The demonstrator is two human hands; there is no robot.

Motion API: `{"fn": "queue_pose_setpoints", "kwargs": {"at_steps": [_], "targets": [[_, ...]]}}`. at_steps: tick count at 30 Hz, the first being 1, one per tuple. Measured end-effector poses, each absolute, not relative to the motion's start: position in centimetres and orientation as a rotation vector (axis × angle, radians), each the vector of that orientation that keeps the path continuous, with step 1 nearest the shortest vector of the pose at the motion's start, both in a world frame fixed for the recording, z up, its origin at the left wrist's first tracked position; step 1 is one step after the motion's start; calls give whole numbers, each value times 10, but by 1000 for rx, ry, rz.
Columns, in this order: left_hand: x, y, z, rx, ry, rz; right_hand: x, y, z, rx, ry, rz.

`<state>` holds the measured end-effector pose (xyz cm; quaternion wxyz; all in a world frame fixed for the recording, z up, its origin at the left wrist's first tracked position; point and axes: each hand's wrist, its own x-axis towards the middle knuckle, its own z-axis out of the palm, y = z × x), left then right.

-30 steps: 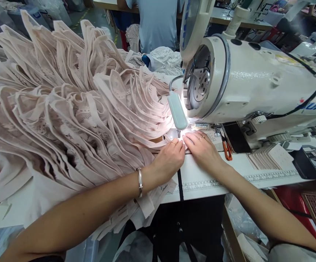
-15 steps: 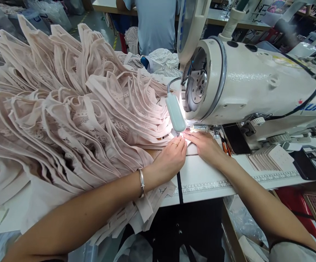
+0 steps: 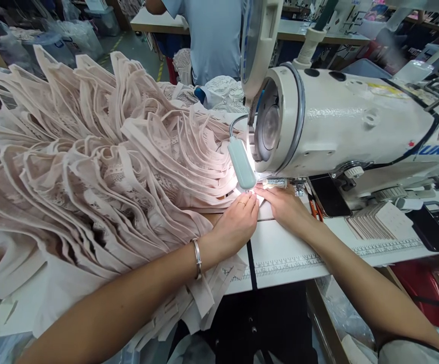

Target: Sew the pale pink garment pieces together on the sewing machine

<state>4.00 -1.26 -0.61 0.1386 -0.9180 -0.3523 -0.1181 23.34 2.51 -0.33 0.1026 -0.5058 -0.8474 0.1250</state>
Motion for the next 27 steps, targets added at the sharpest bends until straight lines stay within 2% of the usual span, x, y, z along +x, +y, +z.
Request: {"fn": "queue_pose_setpoints", "kwargs": {"at_steps": [8, 15, 27], "targets": [[41, -8, -16, -2653, -1071, -464, 229, 26, 1, -1577, -2542, 337], [39, -4, -21, -2673, -1089, -549, 225, 26, 11, -1692, -2577, 444], [39, -6, -17, -2689, -1123, -467, 223, 26, 15, -1750, -2594, 451]]}}
